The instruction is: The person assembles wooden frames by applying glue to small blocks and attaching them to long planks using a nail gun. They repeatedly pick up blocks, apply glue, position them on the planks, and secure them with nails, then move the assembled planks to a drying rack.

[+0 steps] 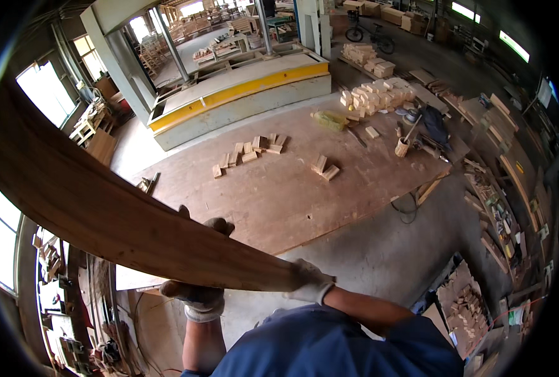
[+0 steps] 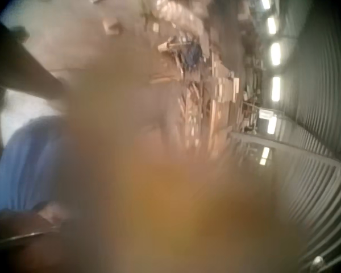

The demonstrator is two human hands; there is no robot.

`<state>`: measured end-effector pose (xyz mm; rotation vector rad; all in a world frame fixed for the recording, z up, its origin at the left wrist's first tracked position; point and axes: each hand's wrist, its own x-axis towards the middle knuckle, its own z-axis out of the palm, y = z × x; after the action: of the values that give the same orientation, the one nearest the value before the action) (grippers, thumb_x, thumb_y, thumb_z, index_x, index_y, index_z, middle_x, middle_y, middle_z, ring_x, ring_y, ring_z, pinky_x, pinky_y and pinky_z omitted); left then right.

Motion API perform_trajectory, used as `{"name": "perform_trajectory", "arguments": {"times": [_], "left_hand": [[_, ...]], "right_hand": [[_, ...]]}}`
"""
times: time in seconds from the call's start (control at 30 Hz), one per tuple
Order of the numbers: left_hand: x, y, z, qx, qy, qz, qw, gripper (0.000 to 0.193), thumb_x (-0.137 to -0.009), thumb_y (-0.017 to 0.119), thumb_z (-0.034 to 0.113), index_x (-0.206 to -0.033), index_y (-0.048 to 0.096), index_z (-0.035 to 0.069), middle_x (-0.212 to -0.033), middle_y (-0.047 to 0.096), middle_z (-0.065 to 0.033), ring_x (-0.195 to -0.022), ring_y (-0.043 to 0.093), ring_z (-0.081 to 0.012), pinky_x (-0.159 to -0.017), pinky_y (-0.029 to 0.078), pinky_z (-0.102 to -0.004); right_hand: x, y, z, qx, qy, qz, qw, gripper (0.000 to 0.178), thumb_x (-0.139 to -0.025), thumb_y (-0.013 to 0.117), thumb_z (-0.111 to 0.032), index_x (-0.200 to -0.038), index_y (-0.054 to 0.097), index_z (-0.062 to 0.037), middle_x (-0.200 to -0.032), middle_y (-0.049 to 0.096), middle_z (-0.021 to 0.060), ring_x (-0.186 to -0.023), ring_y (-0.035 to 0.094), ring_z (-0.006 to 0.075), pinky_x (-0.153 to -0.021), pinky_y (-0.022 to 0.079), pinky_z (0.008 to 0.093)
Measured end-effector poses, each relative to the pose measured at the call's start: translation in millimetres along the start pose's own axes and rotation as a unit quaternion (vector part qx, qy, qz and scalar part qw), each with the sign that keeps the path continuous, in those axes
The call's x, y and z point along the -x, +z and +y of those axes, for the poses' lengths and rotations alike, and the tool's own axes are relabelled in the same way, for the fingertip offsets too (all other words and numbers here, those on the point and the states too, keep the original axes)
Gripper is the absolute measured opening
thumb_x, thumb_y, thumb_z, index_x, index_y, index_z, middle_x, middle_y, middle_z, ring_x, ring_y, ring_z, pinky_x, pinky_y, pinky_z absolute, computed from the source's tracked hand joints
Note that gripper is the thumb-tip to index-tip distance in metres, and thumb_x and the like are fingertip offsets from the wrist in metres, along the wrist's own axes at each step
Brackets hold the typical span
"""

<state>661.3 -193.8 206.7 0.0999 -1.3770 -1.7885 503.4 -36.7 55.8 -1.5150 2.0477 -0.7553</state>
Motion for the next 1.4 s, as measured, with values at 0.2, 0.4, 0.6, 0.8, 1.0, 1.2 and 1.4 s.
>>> {"name": "perform_trajectory", "arguments": {"times": [0.2, 0.4, 0.6, 0.8, 1.0, 1.2, 1.4], "left_hand": [[10, -17, 29, -0.035, -0.087, -0.02, 0.995, 0.143, -0.064, 0.074, 0.094, -0.162, 0.031, -0.001, -0.138, 0.062, -0.0235, -0.125, 0.062, -0.0354, -0.11, 0.05, -0.0528], [12, -26, 40, -0.099, -0.165, -0.124, 0.973, 0.127, -0.067, 0.084, 0.083, -0.148, 0.047, -0.006, -0.133, 0.066, -0.0213, -0.122, 0.066, -0.0314, -0.103, 0.055, -0.0455], [20, -36, -12, -0.049, -0.251, -0.282, 0.925, 0.119, -0.074, 0.09, 0.068, -0.151, 0.045, -0.011, -0.135, 0.065, -0.0136, -0.119, 0.064, -0.0184, -0.099, 0.053, -0.0349], [44, -43, -103, -0.143, -0.405, -0.426, 0.796, 0.11, -0.086, 0.083, 0.062, -0.157, 0.042, -0.012, -0.148, 0.059, -0.0175, -0.131, 0.06, -0.0238, -0.109, 0.049, -0.0357], [80, -80, -157, -0.192, -0.467, -0.481, 0.717, 0.081, -0.098, 0.072, 0.06, -0.151, 0.057, 0.0, -0.136, 0.071, -0.0119, -0.125, 0.062, -0.0181, -0.107, 0.05, -0.0352], [35, -72, -139, -0.335, -0.578, -0.483, 0.566, 0.08, -0.1, 0.066, 0.064, -0.152, 0.059, 0.003, -0.132, 0.073, -0.0117, -0.121, 0.065, -0.0181, -0.103, 0.051, -0.034], [5, -149, -177, -0.244, -0.653, -0.473, 0.539, 0.066, -0.106, 0.062, 0.054, -0.15, 0.06, 0.004, -0.13, 0.073, -0.0098, -0.117, 0.066, -0.0185, -0.101, 0.053, -0.033]], "right_hand": [[-23, 55, -47, -0.058, -0.015, -0.009, 0.998, 0.067, -0.068, 0.087, -0.031, -0.126, 0.067, -0.0037, -0.116, 0.072, 0.0219, -0.114, 0.067, 0.0391, -0.103, 0.053, 0.0485], [-20, 5, -72, -0.226, -0.101, -0.013, 0.969, 0.114, -0.079, 0.093, -0.043, -0.164, 0.031, 0.0014, -0.158, 0.05, 0.0231, -0.147, 0.049, 0.0293, -0.123, 0.038, 0.0376], [29, -138, -77, -0.522, -0.183, 0.305, 0.775, 0.126, -0.083, 0.071, -0.08, -0.168, 0.021, -0.002, -0.163, 0.042, 0.0227, -0.149, 0.047, 0.0328, -0.123, 0.041, 0.0485], [81, -183, 13, -0.612, -0.075, 0.532, 0.58, 0.089, -0.097, 0.055, -0.077, -0.147, 0.051, -0.0038, -0.137, 0.064, 0.0193, -0.129, 0.063, 0.0383, -0.113, 0.051, 0.0565], [130, -86, 179, -0.758, 0.07, 0.445, 0.471, 0.07, -0.098, 0.067, -0.06, -0.136, 0.053, -0.0031, -0.116, 0.06, 0.0131, -0.107, 0.063, 0.0337, -0.095, 0.054, 0.0507], [119, 3, 211, -0.728, 0.167, 0.52, 0.413, 0.066, -0.095, 0.074, -0.051, -0.143, 0.052, -0.0105, -0.126, 0.059, 0.0127, -0.119, 0.06, 0.0335, -0.102, 0.053, 0.0526], [88, 63, 224, -0.758, 0.218, 0.512, 0.34, 0.066, -0.094, 0.074, -0.052, -0.142, 0.054, -0.0117, -0.128, 0.06, 0.0115, -0.122, 0.059, 0.0319, -0.106, 0.051, 0.0511]]}}
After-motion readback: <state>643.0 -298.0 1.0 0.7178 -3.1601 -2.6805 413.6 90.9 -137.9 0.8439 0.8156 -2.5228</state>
